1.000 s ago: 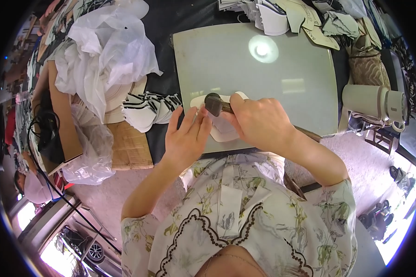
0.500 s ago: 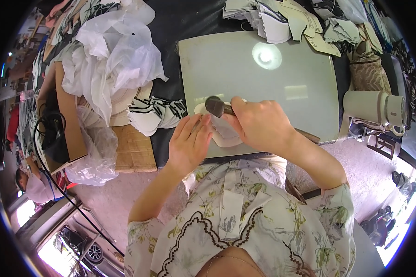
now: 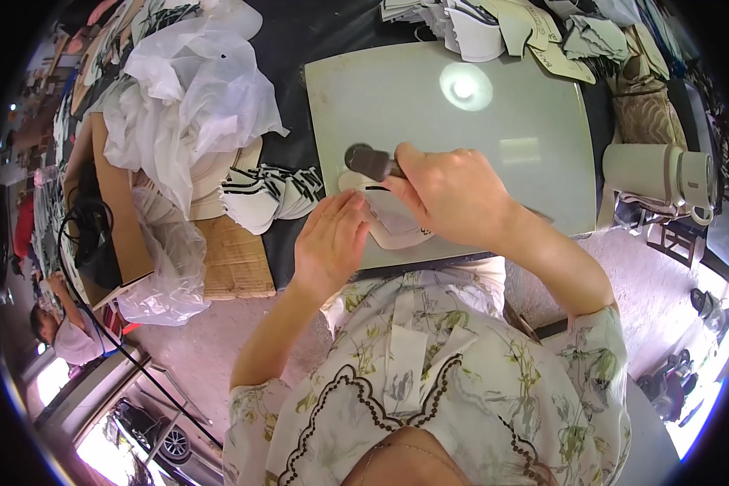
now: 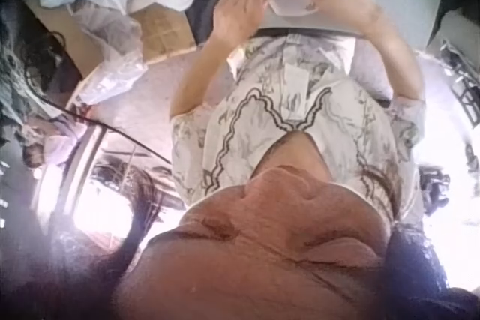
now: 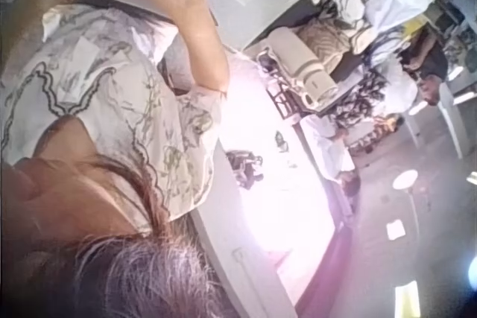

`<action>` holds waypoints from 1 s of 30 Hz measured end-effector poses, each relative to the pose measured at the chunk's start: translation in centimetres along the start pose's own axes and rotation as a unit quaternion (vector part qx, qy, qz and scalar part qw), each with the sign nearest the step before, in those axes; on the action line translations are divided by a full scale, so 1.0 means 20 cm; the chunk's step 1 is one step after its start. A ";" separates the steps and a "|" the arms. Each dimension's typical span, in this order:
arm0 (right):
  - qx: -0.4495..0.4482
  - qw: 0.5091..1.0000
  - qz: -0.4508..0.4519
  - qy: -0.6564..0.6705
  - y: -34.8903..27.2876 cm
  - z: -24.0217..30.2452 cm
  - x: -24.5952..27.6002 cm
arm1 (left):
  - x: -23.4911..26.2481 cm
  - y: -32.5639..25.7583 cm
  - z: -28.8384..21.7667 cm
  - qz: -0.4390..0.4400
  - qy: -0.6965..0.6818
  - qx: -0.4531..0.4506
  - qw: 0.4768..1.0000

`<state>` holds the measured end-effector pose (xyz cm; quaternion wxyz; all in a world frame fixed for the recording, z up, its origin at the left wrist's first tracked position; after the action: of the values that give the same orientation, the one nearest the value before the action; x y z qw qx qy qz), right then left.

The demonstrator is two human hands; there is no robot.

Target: Hammering shoe components on a workbench to flatten seams or secure materials.

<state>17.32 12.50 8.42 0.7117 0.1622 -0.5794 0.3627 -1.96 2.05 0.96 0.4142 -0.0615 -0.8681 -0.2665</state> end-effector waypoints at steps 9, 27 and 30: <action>-0.068 0.997 -0.032 0.023 -0.23 -0.15 0.05 | 0.04 0.11 0.11 0.027 -0.150 0.056 0.987; -0.241 0.806 0.075 0.535 -0.19 -0.19 -0.19 | -0.06 0.22 -0.03 -0.049 0.017 0.099 0.994; -0.230 0.820 0.061 0.521 -0.18 -0.16 -0.19 | -0.12 0.19 -0.08 -0.067 0.035 0.132 0.988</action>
<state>21.80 10.81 4.62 0.9005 -0.2550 -0.1980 0.2915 2.08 4.74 1.54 0.4301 0.0618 -0.8828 -0.1784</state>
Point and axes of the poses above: each hand's wrist, its own y-axis towards the middle knuckle, its own x-axis out of the back of the hand, z = x × y, the point moved 1 cm from there along y, towards the middle knuckle, and after that the axes turned 12 degrees about -y, right-handed, at the moved point
